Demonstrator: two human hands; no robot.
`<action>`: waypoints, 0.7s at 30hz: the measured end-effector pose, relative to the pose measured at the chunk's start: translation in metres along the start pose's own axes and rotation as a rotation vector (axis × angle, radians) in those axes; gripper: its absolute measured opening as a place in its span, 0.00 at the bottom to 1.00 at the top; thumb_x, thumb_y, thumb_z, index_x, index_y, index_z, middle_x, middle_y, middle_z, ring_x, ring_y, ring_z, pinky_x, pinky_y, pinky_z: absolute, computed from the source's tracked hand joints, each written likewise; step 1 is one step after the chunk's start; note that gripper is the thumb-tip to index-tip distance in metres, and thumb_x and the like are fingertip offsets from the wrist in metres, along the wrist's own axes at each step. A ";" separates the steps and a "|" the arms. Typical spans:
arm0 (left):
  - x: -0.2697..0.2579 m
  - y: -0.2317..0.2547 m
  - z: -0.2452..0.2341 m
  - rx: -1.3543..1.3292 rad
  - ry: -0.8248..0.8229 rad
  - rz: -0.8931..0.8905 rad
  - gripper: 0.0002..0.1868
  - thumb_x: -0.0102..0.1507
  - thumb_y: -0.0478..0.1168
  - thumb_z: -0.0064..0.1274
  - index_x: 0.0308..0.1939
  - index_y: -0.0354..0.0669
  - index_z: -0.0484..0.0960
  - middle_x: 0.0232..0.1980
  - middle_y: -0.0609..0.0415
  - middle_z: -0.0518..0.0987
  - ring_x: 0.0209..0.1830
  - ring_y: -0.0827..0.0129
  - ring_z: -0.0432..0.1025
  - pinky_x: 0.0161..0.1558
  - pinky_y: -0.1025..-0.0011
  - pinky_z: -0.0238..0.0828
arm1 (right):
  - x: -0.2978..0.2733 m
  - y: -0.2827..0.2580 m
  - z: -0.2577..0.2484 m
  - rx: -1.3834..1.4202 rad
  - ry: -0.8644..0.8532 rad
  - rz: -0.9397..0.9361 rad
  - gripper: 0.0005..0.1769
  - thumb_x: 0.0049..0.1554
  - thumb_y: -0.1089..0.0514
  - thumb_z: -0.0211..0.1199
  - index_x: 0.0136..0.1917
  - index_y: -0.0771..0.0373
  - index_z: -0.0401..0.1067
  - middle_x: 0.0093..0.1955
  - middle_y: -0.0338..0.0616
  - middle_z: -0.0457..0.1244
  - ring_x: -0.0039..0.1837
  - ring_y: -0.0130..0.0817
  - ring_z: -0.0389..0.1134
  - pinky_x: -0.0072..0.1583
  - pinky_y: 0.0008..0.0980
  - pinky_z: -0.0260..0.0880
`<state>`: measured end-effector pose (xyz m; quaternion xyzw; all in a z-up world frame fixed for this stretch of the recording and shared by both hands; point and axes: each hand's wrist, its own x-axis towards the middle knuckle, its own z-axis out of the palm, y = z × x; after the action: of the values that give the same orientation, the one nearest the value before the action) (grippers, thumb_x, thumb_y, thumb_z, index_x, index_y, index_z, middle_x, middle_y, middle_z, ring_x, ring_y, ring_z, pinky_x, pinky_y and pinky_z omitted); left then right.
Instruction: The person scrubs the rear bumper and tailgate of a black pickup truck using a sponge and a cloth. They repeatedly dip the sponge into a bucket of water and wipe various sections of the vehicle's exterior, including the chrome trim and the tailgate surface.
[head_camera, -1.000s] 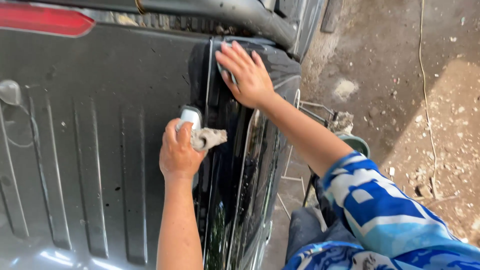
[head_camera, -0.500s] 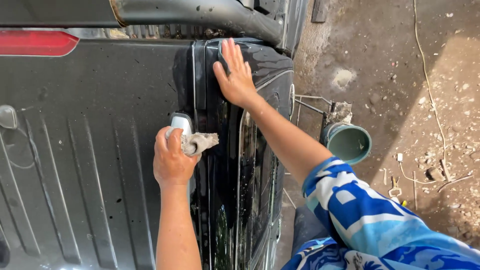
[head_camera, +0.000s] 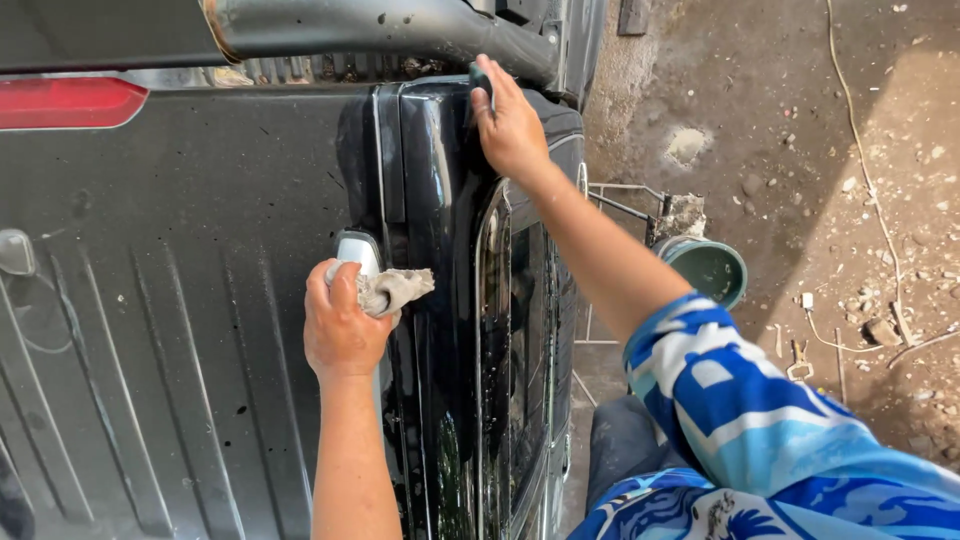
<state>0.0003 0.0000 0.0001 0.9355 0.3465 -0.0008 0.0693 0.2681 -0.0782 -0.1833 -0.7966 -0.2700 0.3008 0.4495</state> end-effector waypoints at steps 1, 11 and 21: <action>0.000 0.000 -0.001 -0.006 0.005 -0.004 0.35 0.48 0.45 0.75 0.55 0.52 0.72 0.64 0.50 0.70 0.59 0.49 0.72 0.49 0.54 0.77 | -0.013 -0.009 0.003 0.071 0.132 0.003 0.30 0.71 0.46 0.46 0.83 0.52 0.54 0.85 0.49 0.47 0.84 0.50 0.48 0.81 0.43 0.51; -0.003 -0.005 0.005 0.002 0.066 0.051 0.33 0.52 0.45 0.75 0.56 0.52 0.73 0.64 0.50 0.70 0.60 0.49 0.73 0.51 0.54 0.77 | -0.165 -0.073 0.077 -0.204 0.183 -0.227 0.48 0.65 0.43 0.52 0.84 0.71 0.34 0.86 0.67 0.33 0.88 0.60 0.33 0.82 0.62 0.34; -0.002 0.003 -0.002 0.032 0.049 0.028 0.34 0.49 0.45 0.76 0.55 0.52 0.74 0.63 0.52 0.70 0.57 0.49 0.75 0.46 0.55 0.78 | -0.162 -0.076 0.070 -0.074 0.174 0.030 0.44 0.69 0.42 0.40 0.84 0.74 0.32 0.87 0.69 0.31 0.88 0.57 0.30 0.81 0.61 0.28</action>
<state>0.0006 -0.0027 0.0027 0.9410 0.3349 0.0174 0.0460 0.0966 -0.1185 -0.1078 -0.8396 -0.2289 0.2268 0.4372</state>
